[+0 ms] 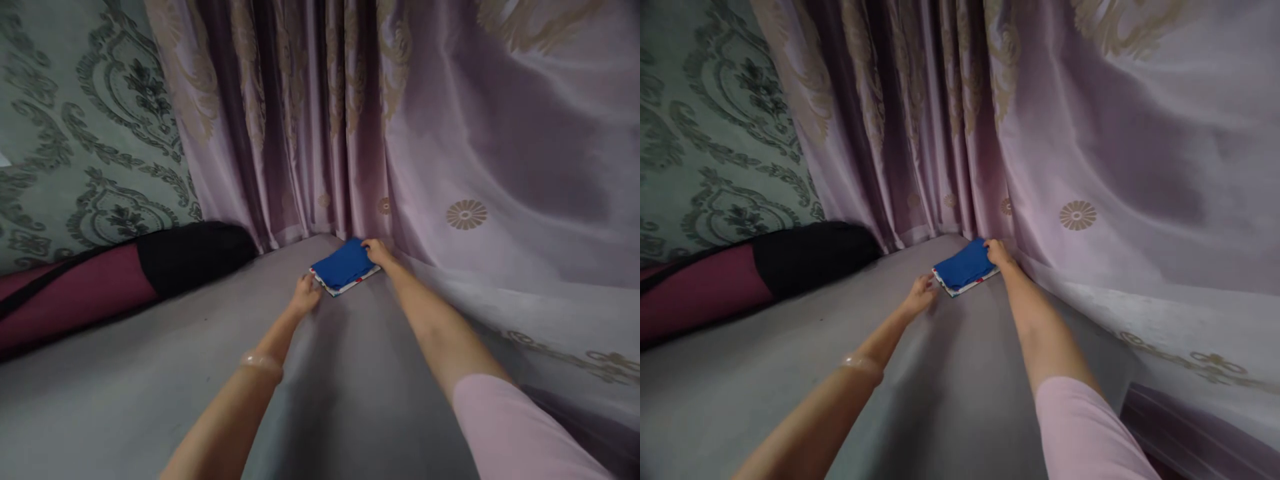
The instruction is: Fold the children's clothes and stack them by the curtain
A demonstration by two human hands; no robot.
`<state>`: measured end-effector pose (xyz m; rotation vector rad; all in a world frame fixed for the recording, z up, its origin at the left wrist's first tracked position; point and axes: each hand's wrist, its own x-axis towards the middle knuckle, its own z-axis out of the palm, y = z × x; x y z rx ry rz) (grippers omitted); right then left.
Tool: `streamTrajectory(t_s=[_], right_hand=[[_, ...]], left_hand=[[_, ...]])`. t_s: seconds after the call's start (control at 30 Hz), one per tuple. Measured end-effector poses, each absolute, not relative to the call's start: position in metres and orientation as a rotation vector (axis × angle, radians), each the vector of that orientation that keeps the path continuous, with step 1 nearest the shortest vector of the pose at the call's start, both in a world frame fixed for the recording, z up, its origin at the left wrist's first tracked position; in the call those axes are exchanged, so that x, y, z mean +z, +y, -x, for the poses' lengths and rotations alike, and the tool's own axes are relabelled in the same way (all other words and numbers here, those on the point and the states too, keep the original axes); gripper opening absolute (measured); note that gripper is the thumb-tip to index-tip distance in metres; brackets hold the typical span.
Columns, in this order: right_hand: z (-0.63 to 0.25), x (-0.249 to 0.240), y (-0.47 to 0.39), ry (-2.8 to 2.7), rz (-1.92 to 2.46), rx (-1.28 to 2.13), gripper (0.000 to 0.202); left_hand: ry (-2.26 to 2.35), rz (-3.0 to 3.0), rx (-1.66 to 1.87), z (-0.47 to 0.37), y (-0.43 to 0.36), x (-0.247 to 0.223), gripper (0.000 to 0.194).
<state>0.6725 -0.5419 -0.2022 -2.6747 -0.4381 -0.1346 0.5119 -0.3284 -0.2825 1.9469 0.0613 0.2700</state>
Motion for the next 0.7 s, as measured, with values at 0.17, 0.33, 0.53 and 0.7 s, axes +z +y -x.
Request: streamTrajectory(t_s=[0.17, 0.33, 0.53, 0.7], right_hand=[[-0.663, -0.229, -0.533, -0.484, 2.759, -0.222, 0.040], [-0.643, -0.240, -0.502, -0.645, 2.768, -0.246, 0.040], [-0.587, -0.254, -0.452, -0.948, 2.738, -0.206, 0.041], [-0.572, -0.257, -0.437, -0.721, 2.846, -0.212, 0.034]], left_hand=[[0.071, -2.522, 0.300, -0.432, -0.279, -0.311, 0.046], [0.348, -2.848, 0.209, -0.357, -0.248, -0.317, 0.059], [0.485, -2.983, 0.182, -0.320, -0.260, -0.311, 0.062], [0.500, -2.988, 0.249, -0.319, -0.268, -0.304, 0.060]])
